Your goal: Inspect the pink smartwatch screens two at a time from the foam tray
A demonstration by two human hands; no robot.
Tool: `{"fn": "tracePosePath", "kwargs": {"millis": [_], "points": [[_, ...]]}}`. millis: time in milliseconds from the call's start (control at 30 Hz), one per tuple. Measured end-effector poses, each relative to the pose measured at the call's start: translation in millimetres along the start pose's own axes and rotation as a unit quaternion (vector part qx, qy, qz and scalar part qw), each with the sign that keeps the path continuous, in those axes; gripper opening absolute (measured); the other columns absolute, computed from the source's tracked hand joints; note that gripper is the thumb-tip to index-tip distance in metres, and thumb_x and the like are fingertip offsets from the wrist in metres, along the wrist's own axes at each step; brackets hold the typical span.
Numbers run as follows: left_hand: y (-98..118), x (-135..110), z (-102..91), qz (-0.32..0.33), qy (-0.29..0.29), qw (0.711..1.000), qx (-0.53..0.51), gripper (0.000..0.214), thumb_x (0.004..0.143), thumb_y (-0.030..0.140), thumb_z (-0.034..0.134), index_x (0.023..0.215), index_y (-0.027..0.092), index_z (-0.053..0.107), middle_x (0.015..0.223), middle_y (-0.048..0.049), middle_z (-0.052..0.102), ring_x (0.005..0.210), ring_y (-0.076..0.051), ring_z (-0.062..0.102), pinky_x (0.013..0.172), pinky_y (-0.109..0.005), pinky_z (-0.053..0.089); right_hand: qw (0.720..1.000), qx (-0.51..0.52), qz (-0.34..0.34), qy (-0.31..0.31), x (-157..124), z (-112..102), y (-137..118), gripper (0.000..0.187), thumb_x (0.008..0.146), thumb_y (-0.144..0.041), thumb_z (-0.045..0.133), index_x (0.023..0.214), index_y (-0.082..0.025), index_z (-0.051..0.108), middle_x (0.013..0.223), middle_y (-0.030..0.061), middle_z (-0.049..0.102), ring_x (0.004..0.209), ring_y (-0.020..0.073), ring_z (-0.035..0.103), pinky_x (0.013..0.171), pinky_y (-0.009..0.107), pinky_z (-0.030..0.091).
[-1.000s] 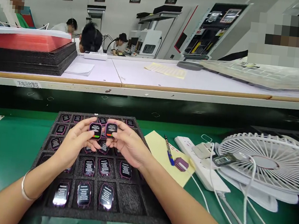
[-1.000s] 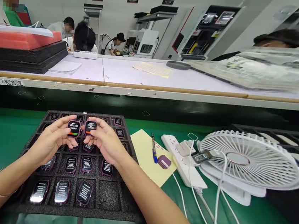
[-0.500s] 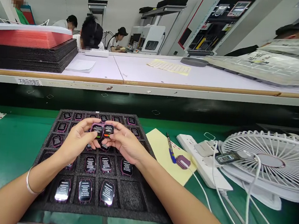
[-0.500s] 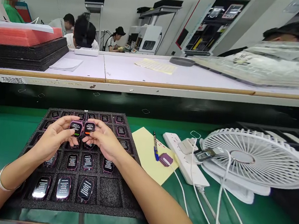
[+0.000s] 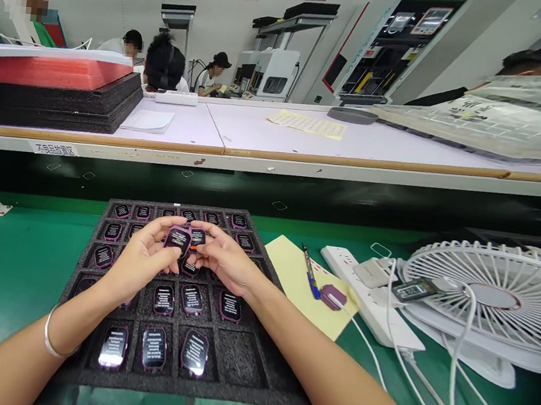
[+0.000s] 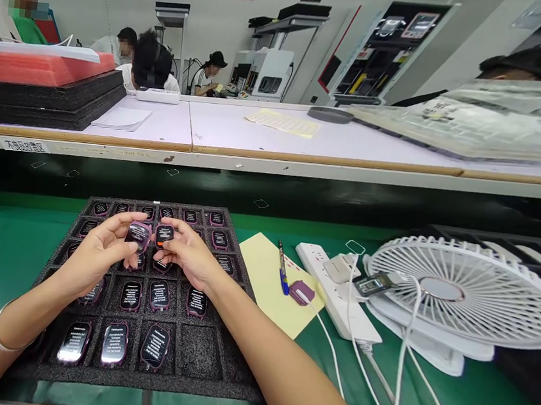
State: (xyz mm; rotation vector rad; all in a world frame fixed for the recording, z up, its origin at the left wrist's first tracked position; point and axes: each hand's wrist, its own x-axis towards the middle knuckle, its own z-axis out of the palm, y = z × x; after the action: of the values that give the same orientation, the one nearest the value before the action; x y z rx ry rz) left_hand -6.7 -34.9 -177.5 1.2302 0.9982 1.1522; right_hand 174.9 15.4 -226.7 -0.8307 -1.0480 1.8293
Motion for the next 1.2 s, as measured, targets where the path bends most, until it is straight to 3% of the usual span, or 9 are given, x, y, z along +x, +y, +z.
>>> {"fn": "tracePosePath", "kwargs": {"millis": [233, 533, 900, 1133, 1200], "points": [[2.9, -4.0, 6.1, 0.016, -0.049, 0.998, -0.019, 0.054, 0.071, 0.011, 0.073, 0.122, 0.019, 0.060, 0.112, -0.0087, 0.071, 0.087, -0.016, 0.067, 0.072, -0.025, 0.053, 1.000, -0.013, -0.006, -0.013, -1.6, 0.7, 0.5, 0.056, 0.070, -0.011, 0.070, 0.123, -0.021, 0.057, 0.079, -0.0024, 0.071, 0.061, 0.0124, 0.066, 0.060, 0.025, 0.050], [1.6, -3.9, 2.5, 0.010, -0.018, 1.000, 0.009, 0.039, 0.079, 0.021, 0.069, 0.117, 0.019, 0.065, 0.090, -0.0022, 0.068, 0.057, -0.010, 0.062, 0.055, -0.024, 0.050, 0.999, -0.016, -0.013, -0.027, -1.5, 1.5, 2.9, 0.050, 0.071, -0.014, 0.071, 0.119, -0.021, 0.060, 0.080, -0.0016, 0.070, 0.060, 0.0125, 0.064, 0.061, 0.027, 0.049], [0.8, -2.5, 2.1, 0.006, -0.010, 1.000, 0.007, 0.035, 0.078, 0.025, 0.073, 0.112, 0.018, 0.066, 0.094, -0.0038, 0.070, 0.054, -0.009, 0.061, 0.053, -0.023, 0.048, 0.999, -0.018, -0.017, -0.029, -0.4, -1.6, 3.2, 0.047, 0.073, -0.014, 0.071, 0.118, -0.021, 0.060, 0.075, -0.0030, 0.069, 0.059, 0.0128, 0.064, 0.059, 0.026, 0.048], [12.0, -14.4, 5.1, 0.014, -0.077, 0.995, -0.057, 0.051, 0.071, 0.015, 0.079, 0.120, 0.022, 0.064, 0.095, -0.0036, 0.068, 0.078, -0.015, 0.064, 0.062, -0.023, 0.050, 0.999, -0.023, -0.020, -0.028, 0.5, -1.0, 4.2, 0.048, 0.070, -0.016, 0.074, 0.116, -0.021, 0.061, 0.077, -0.0017, 0.070, 0.060, 0.0134, 0.063, 0.059, 0.026, 0.046], [14.9, -17.3, 6.1, 0.011, -0.083, 0.994, -0.065, 0.047, 0.073, 0.017, 0.078, 0.119, 0.022, 0.065, 0.092, -0.0035, 0.067, 0.072, -0.013, 0.062, 0.060, -0.023, 0.049, 0.999, -0.021, -0.023, -0.030, 0.3, -1.0, 4.4, 0.046, 0.071, -0.017, 0.075, 0.116, -0.021, 0.061, 0.076, -0.0015, 0.070, 0.061, 0.0139, 0.062, 0.059, 0.027, 0.046]]}}
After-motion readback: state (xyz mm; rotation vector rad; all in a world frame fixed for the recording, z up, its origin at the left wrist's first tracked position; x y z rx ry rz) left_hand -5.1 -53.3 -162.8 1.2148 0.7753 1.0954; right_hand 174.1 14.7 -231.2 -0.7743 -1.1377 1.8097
